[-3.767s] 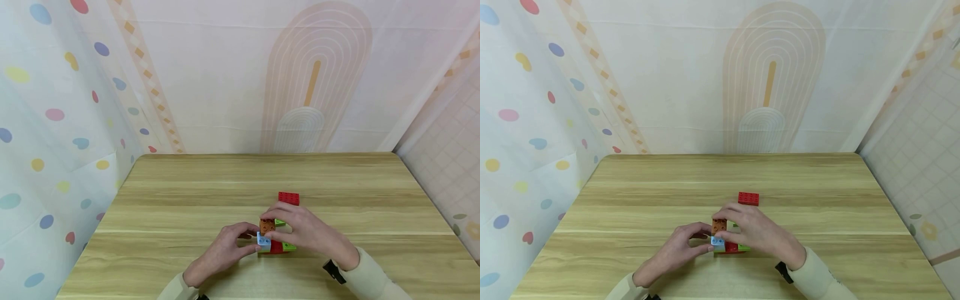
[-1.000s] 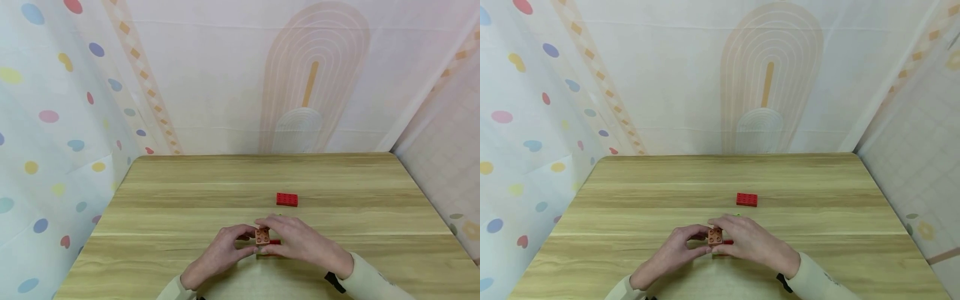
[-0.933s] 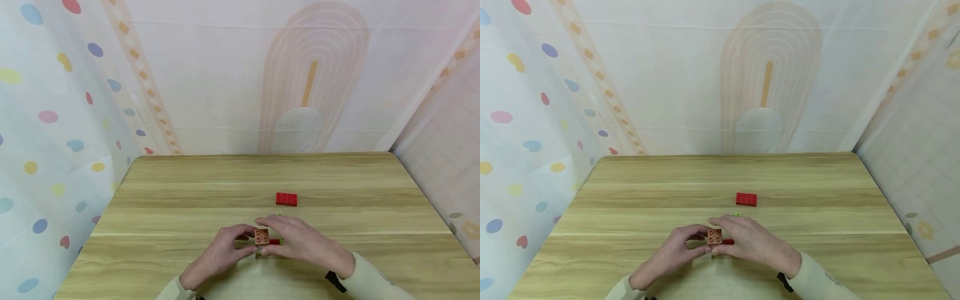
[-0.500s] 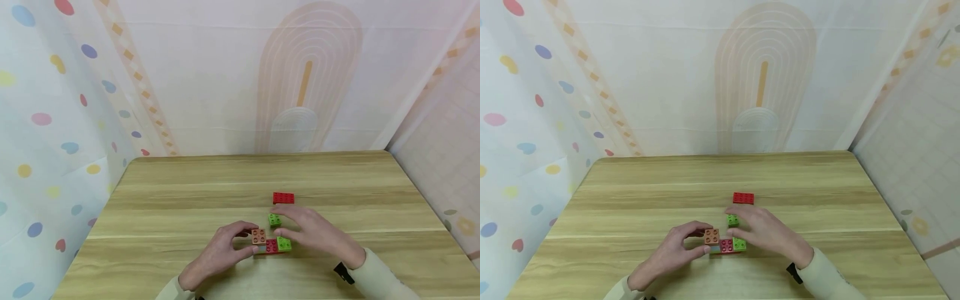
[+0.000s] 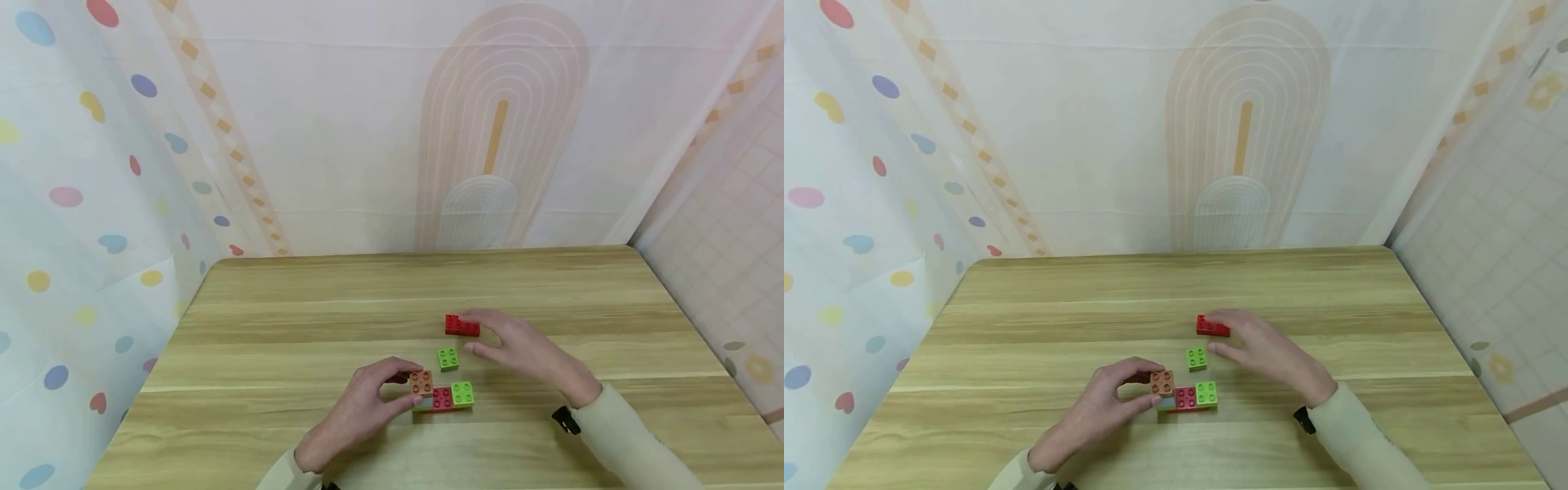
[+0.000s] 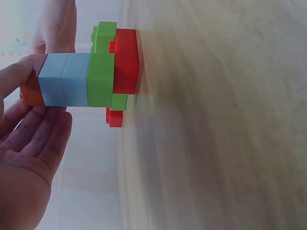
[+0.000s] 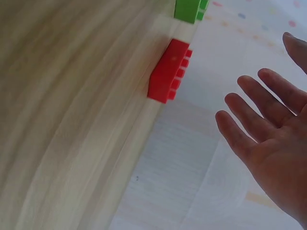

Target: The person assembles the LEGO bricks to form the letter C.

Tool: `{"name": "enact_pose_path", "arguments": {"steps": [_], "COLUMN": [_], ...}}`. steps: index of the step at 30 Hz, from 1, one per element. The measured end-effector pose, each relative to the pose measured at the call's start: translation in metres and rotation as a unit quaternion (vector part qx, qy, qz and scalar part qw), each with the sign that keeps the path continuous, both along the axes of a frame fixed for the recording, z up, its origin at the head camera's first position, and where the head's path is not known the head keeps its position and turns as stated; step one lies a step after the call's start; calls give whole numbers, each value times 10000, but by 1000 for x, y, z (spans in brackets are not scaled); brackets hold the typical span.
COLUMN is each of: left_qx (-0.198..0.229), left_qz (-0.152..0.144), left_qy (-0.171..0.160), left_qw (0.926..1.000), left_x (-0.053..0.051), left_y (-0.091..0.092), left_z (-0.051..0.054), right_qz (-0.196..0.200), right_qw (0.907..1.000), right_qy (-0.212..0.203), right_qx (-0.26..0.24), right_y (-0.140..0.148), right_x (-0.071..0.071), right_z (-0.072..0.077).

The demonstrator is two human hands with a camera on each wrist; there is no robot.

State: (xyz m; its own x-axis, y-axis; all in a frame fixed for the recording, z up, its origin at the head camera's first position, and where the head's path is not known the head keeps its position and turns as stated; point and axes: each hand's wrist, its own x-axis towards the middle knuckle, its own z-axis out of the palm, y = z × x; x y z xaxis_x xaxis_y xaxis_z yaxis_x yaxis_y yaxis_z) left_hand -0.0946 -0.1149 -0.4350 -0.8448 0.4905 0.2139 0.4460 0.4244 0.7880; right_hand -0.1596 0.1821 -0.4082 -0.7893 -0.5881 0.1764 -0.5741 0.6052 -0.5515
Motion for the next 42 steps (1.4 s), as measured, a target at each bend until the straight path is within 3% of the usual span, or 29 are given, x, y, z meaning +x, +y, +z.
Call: {"name": "enact_pose_path", "arguments": {"steps": [17,28,42], "left_qx": [-73,-122,-147], "left_qz": [40,69,66], "left_qy": [-305,-244,-311], "left_qw": [9995,9996,9994], "left_x": [2,2,3], "left_y": [1,1,-1], "left_z": [5,5,5], "right_qz": [-162,-156,16], "right_qw": [9986,9965,9921], "right_qy": [-475,-724,-1051], "right_qx": [171,382,691], "right_y": [1,-3,-13], "right_x": [-31,-46,-54], "right_z": [-7,-12,-20]}}
